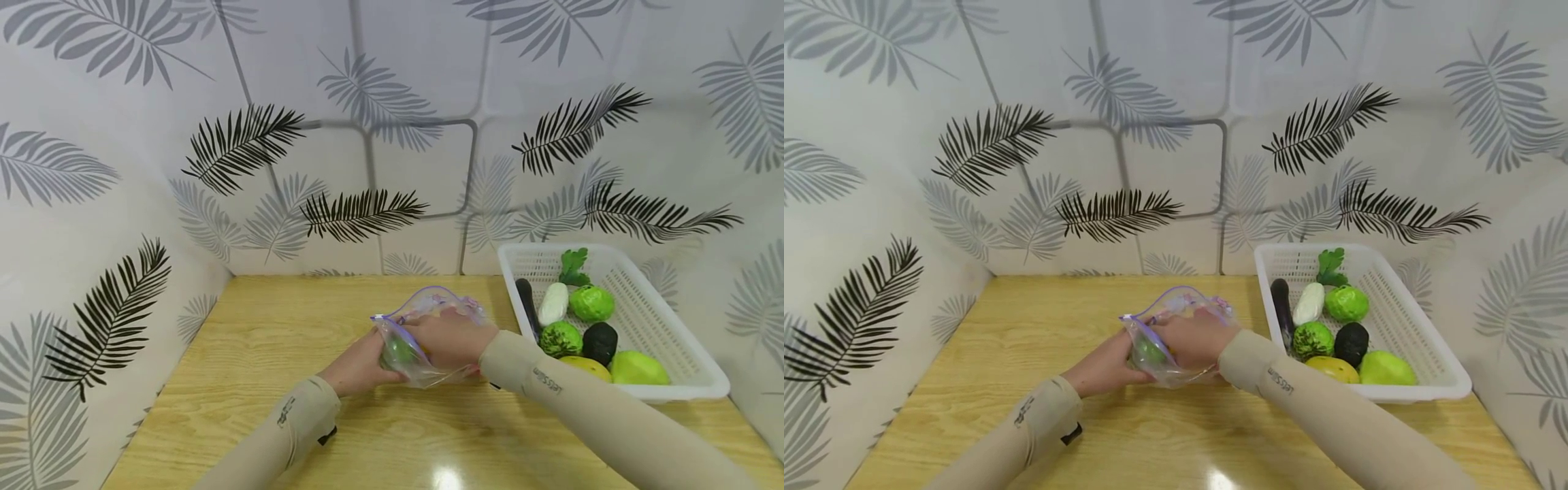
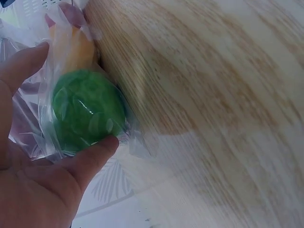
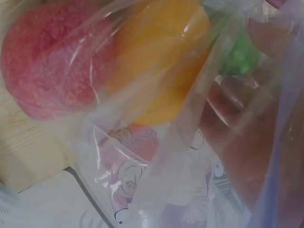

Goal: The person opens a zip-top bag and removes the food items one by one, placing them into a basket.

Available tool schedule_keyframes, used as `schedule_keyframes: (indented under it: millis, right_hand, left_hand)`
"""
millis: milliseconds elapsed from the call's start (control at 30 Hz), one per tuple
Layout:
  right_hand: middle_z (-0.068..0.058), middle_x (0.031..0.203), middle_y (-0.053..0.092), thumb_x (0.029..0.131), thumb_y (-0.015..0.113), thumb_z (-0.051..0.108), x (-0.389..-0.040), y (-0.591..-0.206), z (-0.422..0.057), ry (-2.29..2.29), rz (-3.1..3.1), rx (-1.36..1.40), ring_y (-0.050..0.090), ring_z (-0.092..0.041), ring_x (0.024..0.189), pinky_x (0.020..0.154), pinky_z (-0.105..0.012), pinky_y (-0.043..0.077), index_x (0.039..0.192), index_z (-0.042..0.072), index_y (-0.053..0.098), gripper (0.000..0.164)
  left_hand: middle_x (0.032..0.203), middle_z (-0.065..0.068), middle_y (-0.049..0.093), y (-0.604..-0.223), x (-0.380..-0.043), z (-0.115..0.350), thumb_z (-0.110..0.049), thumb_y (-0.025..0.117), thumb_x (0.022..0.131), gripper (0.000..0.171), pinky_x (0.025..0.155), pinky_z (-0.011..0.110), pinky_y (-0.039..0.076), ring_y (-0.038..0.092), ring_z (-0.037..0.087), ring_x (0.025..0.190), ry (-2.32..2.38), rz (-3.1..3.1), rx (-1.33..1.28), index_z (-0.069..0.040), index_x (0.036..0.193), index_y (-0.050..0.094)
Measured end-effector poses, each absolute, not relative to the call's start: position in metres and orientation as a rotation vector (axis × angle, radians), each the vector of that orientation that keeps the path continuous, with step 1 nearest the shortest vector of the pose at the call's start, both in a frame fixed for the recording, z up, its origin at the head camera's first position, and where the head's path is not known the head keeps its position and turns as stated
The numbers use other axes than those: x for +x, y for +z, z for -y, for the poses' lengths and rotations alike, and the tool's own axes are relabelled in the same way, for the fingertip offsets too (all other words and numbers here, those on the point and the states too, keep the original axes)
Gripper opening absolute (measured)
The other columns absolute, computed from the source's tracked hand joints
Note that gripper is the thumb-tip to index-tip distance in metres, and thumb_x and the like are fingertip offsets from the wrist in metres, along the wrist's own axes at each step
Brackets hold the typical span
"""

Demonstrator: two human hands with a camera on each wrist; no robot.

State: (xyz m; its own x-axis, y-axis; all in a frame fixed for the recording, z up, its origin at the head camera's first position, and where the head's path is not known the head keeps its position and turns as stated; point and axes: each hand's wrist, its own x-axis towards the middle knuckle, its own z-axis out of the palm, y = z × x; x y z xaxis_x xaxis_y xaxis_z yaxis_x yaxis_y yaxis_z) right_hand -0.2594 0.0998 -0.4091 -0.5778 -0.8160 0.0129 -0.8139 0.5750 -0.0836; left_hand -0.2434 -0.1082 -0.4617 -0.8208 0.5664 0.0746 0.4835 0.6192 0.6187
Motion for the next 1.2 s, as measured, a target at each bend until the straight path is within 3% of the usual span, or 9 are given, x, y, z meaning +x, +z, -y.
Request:
schedule_keyframes:
  millis: [267, 500, 667, 900, 1200]
  right_hand:
    - [-0.009, 0.136, 0.050, 0.089, 0.066, 0.022, -0.263, -0.414, -0.093, -0.102, -2.750, -1.455, 0.045, -0.019, 0.119, 0.100, -0.036, 0.042, 0.137, 0.010, 0.046, 0.053]
    - [-0.011, 0.131, 0.052, 0.082, 0.069, 0.018, -0.267, -0.421, -0.084, 0.064, -2.810, -1.434, 0.050, -0.024, 0.113, 0.097, -0.037, 0.045, 0.131, 0.004, 0.052, 0.054]
    - [-0.013, 0.121, 0.058, 0.080, 0.070, 0.023, -0.266, -0.422, -0.081, 0.120, -2.843, -1.446, 0.054, -0.025, 0.106, 0.094, -0.038, 0.048, 0.126, 0.001, 0.052, 0.055]
    - [-0.005, 0.097, 0.065, 0.081, 0.069, 0.022, -0.268, -0.426, -0.085, 0.151, -2.828, -1.486, 0.059, -0.016, 0.088, 0.082, -0.032, 0.052, 0.124, 0.003, 0.044, 0.053]
    - [-0.011, 0.113, 0.063, 0.082, 0.071, 0.024, -0.267, -0.427, -0.084, -0.003, -2.795, -1.409, 0.056, -0.022, 0.102, 0.091, -0.035, 0.049, 0.130, 0.001, 0.045, 0.059]
  left_hand:
    - [0.153, 0.003, 0.025, -0.463, -0.245, 0.110, -0.032, 0.081, 0.075, 0.106, 0.107, 0.042, 0.032, 0.031, 0.014, 0.127, 1.022, -2.689, 0.939, -0.018, 0.154, 0.012]
    - [0.151, 0.004, 0.028, -0.465, -0.246, 0.108, -0.029, 0.083, 0.073, 0.109, 0.105, 0.043, 0.036, 0.035, 0.012, 0.124, 1.033, -2.662, 0.985, -0.023, 0.154, 0.009]
    - [0.150, 0.001, 0.029, -0.466, -0.246, 0.106, -0.029, 0.083, 0.072, 0.110, 0.106, 0.040, 0.034, 0.035, 0.009, 0.124, 1.040, -2.663, 0.986, -0.020, 0.154, 0.010]
    - [0.150, -0.004, 0.030, -0.464, -0.245, 0.107, -0.029, 0.082, 0.074, 0.107, 0.108, 0.039, 0.031, 0.032, 0.006, 0.126, 1.050, -2.627, 1.004, -0.017, 0.153, 0.011]
    - [0.153, 0.001, 0.024, -0.464, -0.246, 0.107, -0.025, 0.084, 0.072, 0.112, 0.109, 0.040, 0.030, 0.029, 0.009, 0.128, 1.054, -2.649, 0.994, -0.013, 0.154, 0.009]
